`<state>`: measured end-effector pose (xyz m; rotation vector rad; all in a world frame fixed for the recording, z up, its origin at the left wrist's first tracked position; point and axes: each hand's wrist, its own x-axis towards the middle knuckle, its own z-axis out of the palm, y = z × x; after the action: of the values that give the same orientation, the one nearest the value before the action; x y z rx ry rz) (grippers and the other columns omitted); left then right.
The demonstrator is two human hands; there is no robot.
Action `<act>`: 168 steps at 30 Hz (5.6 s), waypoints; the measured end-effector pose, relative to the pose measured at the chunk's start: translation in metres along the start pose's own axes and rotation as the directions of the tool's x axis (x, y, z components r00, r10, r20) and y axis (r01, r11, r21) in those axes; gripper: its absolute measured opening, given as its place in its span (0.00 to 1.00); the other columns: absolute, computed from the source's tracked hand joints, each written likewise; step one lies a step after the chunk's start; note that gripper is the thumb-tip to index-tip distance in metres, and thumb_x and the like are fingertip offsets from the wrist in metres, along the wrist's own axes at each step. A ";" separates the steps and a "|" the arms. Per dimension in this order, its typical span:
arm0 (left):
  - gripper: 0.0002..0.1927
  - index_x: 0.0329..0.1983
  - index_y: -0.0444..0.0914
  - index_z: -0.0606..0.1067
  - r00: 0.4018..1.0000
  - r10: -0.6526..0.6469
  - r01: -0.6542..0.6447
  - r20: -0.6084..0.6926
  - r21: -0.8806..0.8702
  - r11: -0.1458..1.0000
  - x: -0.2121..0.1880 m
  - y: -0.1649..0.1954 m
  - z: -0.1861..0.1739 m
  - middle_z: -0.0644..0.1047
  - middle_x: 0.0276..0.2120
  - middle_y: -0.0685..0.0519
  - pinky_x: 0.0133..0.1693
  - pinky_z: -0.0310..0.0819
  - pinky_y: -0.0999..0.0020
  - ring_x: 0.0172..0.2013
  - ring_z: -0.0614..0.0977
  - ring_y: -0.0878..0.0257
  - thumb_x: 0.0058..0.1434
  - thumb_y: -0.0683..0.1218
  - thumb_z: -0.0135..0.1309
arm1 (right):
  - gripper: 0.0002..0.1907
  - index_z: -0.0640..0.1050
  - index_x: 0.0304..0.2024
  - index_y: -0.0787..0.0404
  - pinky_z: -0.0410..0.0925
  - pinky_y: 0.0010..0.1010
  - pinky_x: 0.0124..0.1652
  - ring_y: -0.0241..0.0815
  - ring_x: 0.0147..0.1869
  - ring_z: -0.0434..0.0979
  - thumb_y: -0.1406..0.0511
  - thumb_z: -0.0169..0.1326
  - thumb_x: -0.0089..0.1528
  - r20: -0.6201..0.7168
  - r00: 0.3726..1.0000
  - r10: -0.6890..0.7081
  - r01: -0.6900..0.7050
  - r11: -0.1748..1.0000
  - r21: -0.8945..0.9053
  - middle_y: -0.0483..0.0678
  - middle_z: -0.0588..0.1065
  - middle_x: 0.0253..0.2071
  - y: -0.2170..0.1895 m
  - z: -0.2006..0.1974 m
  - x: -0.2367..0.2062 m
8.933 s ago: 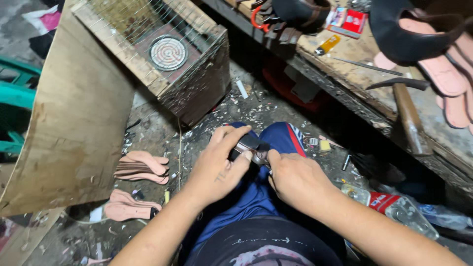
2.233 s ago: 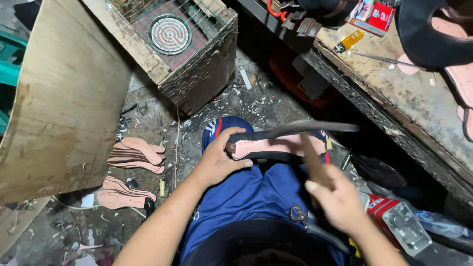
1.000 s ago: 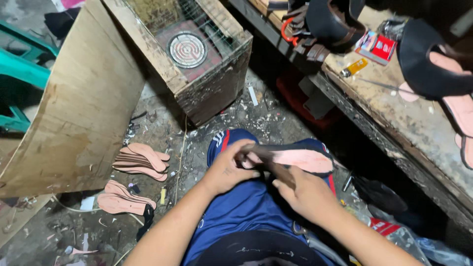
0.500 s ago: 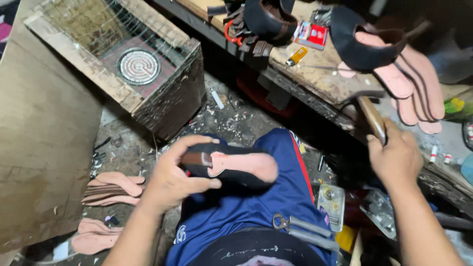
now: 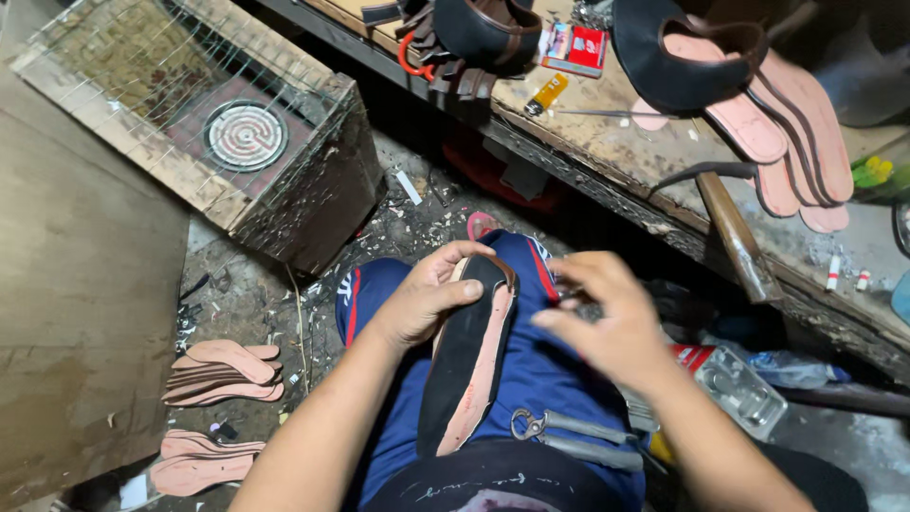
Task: The person sits on the floor and works a black shoe upper over a wooden last on their lap. They hammer the upper and sole edge, use pincers to pull and grip the material, press and smooth the upper by hand, and turn the shoe to work different sides.
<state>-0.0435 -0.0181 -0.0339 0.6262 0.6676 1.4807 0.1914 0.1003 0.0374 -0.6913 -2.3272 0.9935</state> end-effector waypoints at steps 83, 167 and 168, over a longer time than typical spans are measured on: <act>0.21 0.56 0.53 0.77 0.935 0.135 0.330 -0.328 0.944 0.008 0.034 -0.029 0.076 0.70 0.54 0.41 0.51 0.66 0.43 0.50 0.74 0.39 0.59 0.54 0.51 | 0.10 0.70 0.40 0.64 0.70 0.50 0.44 0.62 0.44 0.78 0.64 0.50 0.63 0.381 0.875 0.299 -0.029 0.818 -0.575 0.61 0.76 0.37 0.062 0.035 -0.018; 0.18 0.51 0.35 0.66 0.859 0.506 -0.082 0.081 0.996 -0.021 -0.124 0.056 0.108 0.69 0.49 0.41 0.54 0.66 0.50 0.48 0.71 0.43 0.62 0.48 0.53 | 0.15 0.76 0.41 0.57 0.71 0.38 0.34 0.46 0.30 0.81 0.54 0.53 0.62 0.928 0.331 0.173 -0.129 0.982 -0.137 0.47 0.79 0.25 -0.117 0.019 0.028; 0.18 0.51 0.35 0.66 0.859 0.504 -0.101 0.092 0.995 -0.009 -0.124 0.056 0.110 0.69 0.49 0.41 0.54 0.66 0.51 0.48 0.71 0.44 0.61 0.47 0.54 | 0.15 0.77 0.39 0.58 0.71 0.37 0.33 0.44 0.28 0.80 0.54 0.53 0.62 0.937 0.280 0.211 -0.170 0.971 -0.168 0.46 0.79 0.24 -0.118 0.018 0.029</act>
<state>0.0015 -0.1394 0.0841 1.7805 2.0354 1.2992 0.1292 0.0381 0.1236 -0.3903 -3.3367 1.8822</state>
